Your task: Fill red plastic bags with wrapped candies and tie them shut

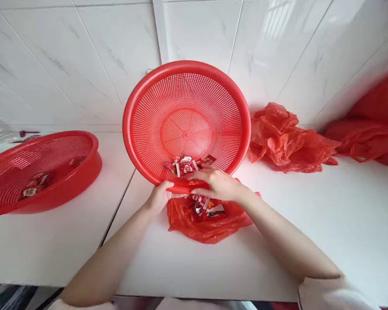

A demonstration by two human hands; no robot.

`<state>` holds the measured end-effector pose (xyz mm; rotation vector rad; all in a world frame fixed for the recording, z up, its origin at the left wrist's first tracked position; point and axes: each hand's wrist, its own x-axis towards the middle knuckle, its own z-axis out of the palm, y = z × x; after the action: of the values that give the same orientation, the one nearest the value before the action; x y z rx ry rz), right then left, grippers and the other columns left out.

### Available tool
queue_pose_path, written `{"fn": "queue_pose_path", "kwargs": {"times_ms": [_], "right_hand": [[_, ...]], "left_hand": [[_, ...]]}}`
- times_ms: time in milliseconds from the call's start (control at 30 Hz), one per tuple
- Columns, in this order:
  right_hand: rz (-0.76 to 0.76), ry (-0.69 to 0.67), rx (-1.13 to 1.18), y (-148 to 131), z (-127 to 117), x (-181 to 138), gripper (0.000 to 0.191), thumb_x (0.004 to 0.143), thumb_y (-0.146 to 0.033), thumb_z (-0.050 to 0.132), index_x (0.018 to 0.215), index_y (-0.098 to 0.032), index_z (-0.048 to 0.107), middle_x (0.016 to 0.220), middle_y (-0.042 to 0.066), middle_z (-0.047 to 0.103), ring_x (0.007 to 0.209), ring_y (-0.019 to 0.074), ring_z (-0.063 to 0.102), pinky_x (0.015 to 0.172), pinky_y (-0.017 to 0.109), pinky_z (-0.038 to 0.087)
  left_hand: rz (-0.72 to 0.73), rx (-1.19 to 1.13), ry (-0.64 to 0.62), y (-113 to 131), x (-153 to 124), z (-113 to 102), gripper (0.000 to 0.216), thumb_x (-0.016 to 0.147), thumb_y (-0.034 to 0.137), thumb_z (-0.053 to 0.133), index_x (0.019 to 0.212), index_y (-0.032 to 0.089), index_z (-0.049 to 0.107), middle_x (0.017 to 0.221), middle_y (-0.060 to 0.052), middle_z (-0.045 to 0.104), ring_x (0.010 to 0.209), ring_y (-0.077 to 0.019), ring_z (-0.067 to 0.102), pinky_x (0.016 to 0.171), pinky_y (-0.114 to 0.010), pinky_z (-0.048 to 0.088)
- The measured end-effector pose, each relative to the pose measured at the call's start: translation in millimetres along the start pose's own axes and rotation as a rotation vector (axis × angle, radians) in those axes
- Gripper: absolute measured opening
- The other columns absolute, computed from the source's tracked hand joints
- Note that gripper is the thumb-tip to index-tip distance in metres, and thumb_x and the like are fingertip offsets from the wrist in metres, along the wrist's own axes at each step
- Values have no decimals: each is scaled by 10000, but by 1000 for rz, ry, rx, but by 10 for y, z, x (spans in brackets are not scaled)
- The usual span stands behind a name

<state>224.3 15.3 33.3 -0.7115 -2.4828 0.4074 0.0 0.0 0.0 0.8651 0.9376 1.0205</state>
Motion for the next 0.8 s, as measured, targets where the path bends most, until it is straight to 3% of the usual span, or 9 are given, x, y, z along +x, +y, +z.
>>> {"fn": "queue_pose_path", "kwargs": {"times_ms": [133, 267, 400, 533, 800], "right_hand": [[29, 54, 87, -21, -20, -1, 227, 966, -277, 468, 1069, -182, 646, 1004, 77, 707, 896, 190, 641, 821, 332, 495], [110, 142, 193, -88, -250, -63, 233, 955, -274, 485, 1114, -196, 637, 1083, 64, 697, 944, 170, 650, 852, 298, 496], [133, -1, 225, -175, -524, -156, 213, 922, -255, 524, 1076, -216, 666, 1056, 21, 713, 918, 152, 663, 847, 269, 492], [259, -163, 100, -211, -629, -224, 219, 903, -265, 524, 1041, -222, 689, 985, 15, 731, 816, 165, 667, 739, 283, 499], [469, -248, 14, -205, -679, -291, 382, 922, -386, 471, 1246, -240, 610, 1128, 60, 697, 982, 222, 659, 827, 340, 511]], "left_hand": [[51, 5, 101, 42, 90, -134, 215, 686, 285, 574, 775, 101, 640, 780, -104, 722, 820, -277, 691, 709, -418, 594], [145, 2, 135, 191, 124, -238, 249, 718, 282, 546, 886, 123, 637, 861, -89, 731, 815, -263, 697, 680, -408, 602], [98, 72, 181, 398, 123, -381, 297, 756, 297, 481, 931, 105, 625, 828, -112, 733, 727, -249, 713, 616, -335, 591], [65, 144, 244, 543, 110, -528, 306, 777, 308, 462, 948, 105, 612, 782, -122, 732, 679, -238, 718, 572, -269, 564], [14, 263, 307, 688, 66, -634, 499, 825, 466, 412, 1017, 71, 649, 875, -200, 728, 870, -274, 706, 725, -323, 563]]}}
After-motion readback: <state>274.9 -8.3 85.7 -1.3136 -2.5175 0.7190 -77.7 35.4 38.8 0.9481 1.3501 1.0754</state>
